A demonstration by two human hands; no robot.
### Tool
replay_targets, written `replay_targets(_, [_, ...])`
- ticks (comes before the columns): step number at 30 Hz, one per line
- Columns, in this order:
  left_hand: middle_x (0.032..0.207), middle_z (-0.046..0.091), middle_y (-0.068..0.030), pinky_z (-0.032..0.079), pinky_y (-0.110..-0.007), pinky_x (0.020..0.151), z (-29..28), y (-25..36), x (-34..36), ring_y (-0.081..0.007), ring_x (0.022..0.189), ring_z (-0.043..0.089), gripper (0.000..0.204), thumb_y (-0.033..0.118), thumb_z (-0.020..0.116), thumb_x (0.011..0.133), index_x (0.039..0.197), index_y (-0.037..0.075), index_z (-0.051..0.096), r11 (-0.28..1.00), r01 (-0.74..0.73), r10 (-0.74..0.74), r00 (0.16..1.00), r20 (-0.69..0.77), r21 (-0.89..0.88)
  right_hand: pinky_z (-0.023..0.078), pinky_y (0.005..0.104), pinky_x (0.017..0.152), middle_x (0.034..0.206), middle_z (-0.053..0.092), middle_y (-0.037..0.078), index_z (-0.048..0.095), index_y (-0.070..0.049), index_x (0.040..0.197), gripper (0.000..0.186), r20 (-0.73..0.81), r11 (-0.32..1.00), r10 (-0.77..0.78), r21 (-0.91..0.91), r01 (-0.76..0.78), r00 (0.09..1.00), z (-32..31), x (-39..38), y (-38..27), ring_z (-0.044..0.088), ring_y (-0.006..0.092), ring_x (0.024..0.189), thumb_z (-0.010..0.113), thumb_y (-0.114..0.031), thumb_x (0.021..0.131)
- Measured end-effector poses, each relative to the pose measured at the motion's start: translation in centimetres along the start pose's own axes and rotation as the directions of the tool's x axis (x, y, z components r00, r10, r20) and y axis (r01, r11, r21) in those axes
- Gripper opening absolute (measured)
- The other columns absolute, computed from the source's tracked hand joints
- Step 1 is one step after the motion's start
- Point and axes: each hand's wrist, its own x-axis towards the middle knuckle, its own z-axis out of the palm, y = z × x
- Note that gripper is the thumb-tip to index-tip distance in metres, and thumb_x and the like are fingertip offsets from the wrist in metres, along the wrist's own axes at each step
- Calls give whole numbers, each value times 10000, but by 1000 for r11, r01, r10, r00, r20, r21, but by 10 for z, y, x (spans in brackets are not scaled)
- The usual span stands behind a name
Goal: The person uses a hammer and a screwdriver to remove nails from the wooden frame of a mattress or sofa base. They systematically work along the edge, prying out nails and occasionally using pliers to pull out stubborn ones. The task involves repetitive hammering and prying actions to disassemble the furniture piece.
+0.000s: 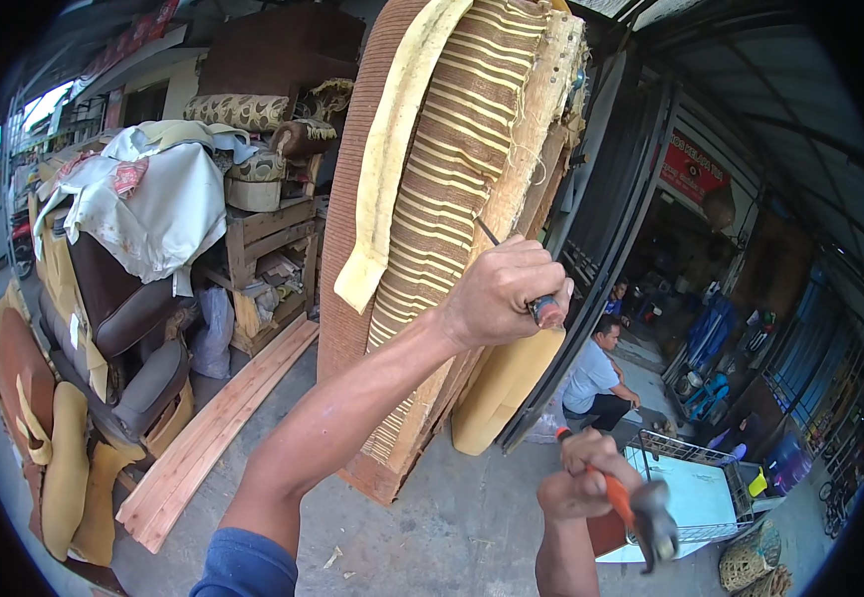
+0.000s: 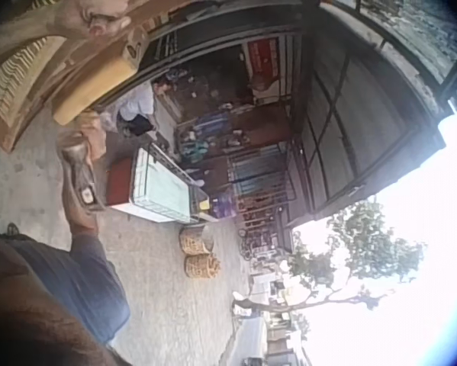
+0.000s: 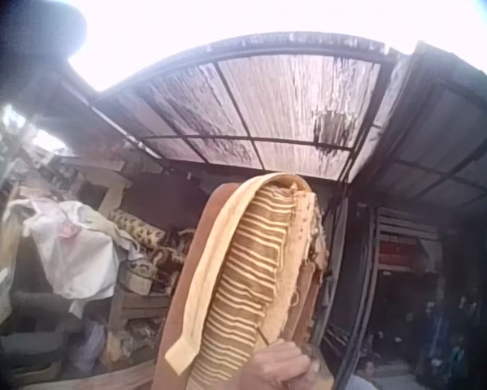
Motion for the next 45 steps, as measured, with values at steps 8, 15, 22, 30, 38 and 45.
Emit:
replay_targets(8, [566,438,-59,382,-364,547,8,-6,1,-235,533,469,307,71,728,826,627,86,494,999,-26,26,1000,-4,22,309,217,463,655,441,4,487,-12,921,322,115,963,142,-246,-110,983,-6,-24,34,374,75,515,510,-297,1068])
replay_targets(15, [618,632,-81,488,-379,563,37,-11,8,-265,594,654,202,263,676,859,728,109,670,917,-28,-221,796,564,399,301,224,456,603,448,-32,496,-8,937,424,-3,860,510,10,-510,860,-30,-14,23,407,46,498,503,-414,1060])
replay_targets(22, [877,754,-159,578,-388,699,74,-50,-2,-313,869,749,210,211,699,775,889,58,787,699,-111,-608,428,669,706,315,214,435,687,418,7,453,-27,951,422,-132,824,566,73,-561,814,-75,-30,8,383,52,521,498,-432,1057])
replay_targets(30, [686,679,-117,524,-413,587,66,-6,6,-303,673,696,160,202,739,656,696,67,662,878,-18,-315,729,607,478,277,214,383,625,349,-15,425,-70,968,375,-212,692,721,269,-670,660,-99,-25,7,316,41,452,475,-426,1075])
replay_targets(38, [580,417,7,372,-339,508,51,-9,-10,-179,533,502,261,284,754,677,627,146,538,939,-220,178,968,175,265,285,204,402,605,343,-36,448,-64,961,371,-103,651,757,197,-733,645,-95,-34,12,321,32,460,487,-415,1072])
replay_targets(45, [574,358,13,326,-338,501,42,-21,-20,-163,516,445,319,265,732,785,615,151,488,937,-248,217,965,146,247,281,200,411,615,369,-48,481,-48,947,376,-31,602,796,147,-785,604,-88,-40,10,325,20,477,518,-404,1061])
